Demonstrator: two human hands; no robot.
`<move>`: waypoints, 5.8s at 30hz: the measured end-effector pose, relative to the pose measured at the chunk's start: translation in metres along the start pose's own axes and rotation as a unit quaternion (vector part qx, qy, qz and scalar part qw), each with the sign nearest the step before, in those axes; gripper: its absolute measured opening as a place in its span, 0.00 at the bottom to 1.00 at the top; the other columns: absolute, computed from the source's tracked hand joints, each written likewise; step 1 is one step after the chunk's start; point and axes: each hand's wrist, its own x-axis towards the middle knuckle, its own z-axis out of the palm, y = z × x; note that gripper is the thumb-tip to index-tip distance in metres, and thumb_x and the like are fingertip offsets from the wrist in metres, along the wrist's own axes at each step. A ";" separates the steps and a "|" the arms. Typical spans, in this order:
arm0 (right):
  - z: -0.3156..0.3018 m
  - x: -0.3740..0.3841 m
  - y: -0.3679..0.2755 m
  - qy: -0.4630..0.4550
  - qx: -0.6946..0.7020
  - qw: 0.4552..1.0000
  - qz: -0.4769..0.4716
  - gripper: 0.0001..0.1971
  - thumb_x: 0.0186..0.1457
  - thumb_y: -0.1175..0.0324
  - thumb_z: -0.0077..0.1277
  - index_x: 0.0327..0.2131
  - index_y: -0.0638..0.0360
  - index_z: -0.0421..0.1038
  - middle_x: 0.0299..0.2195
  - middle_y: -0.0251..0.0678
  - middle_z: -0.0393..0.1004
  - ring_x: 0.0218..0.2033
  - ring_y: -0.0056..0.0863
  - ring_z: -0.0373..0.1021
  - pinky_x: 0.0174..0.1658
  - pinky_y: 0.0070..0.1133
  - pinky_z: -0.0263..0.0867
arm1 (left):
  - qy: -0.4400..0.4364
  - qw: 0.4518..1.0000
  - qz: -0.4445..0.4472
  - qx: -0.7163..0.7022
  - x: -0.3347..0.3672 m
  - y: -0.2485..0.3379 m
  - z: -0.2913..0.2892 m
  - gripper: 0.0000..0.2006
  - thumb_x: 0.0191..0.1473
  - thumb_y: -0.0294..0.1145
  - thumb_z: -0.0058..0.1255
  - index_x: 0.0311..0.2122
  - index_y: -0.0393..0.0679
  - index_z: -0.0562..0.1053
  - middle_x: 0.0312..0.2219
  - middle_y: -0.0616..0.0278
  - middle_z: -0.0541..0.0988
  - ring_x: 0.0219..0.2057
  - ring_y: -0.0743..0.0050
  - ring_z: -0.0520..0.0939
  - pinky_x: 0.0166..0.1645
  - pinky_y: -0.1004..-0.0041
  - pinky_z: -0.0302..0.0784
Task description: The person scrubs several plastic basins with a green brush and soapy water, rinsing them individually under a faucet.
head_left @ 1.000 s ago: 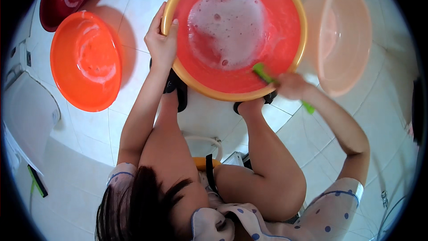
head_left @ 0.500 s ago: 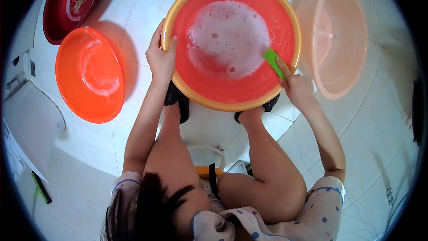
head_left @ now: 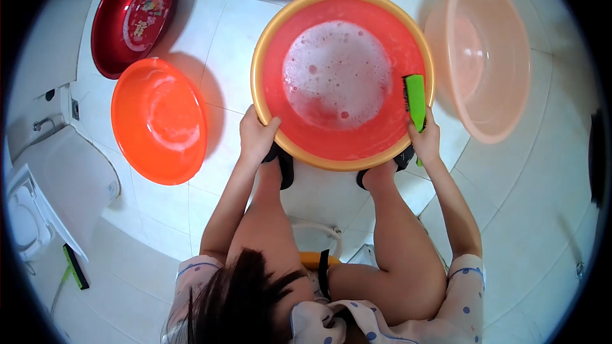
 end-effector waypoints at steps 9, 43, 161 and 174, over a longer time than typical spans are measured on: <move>-0.031 -0.039 -0.052 0.091 0.252 0.963 0.006 0.22 0.46 0.79 0.46 0.48 0.64 0.58 0.43 0.37 0.65 0.43 0.24 0.63 0.46 0.20 0.59 | 0.017 0.984 -0.008 -0.176 -0.045 0.048 -0.049 0.10 0.40 0.23 0.46 0.31 0.32 0.70 0.23 0.63 0.75 0.23 0.80 0.74 0.28 0.78 0.69; -0.070 -0.110 -0.515 -0.408 0.461 0.785 -0.071 0.16 0.37 0.80 0.43 0.36 0.69 0.63 0.33 0.45 0.70 0.33 0.33 0.70 0.38 0.26 0.70 | 0.482 0.736 0.221 -0.421 -0.379 0.122 -0.318 0.09 0.45 0.36 0.47 0.25 0.41 0.67 0.19 0.70 0.67 0.22 0.84 0.65 0.27 0.80 0.58; -0.099 -0.122 -0.071 -0.211 -0.046 0.976 0.023 0.23 0.50 0.64 0.47 0.50 0.58 0.59 0.40 0.42 0.70 0.40 0.33 0.68 0.43 0.29 0.64 | 0.097 0.851 -0.041 -0.514 -0.015 0.165 -0.013 0.18 0.39 0.31 0.44 0.40 0.40 0.66 0.37 0.61 0.70 0.40 0.69 0.71 0.43 0.68 0.68; -0.423 -0.108 -0.158 0.674 -0.210 0.696 -0.134 0.13 0.45 0.66 0.48 0.36 0.59 0.70 0.15 0.36 0.65 0.17 0.24 0.60 0.23 0.20 0.57 | 0.093 0.855 -0.093 -0.501 -0.009 0.130 -0.007 0.18 0.38 0.36 0.44 0.39 0.45 0.67 0.38 0.63 0.71 0.42 0.66 0.71 0.42 0.59 0.68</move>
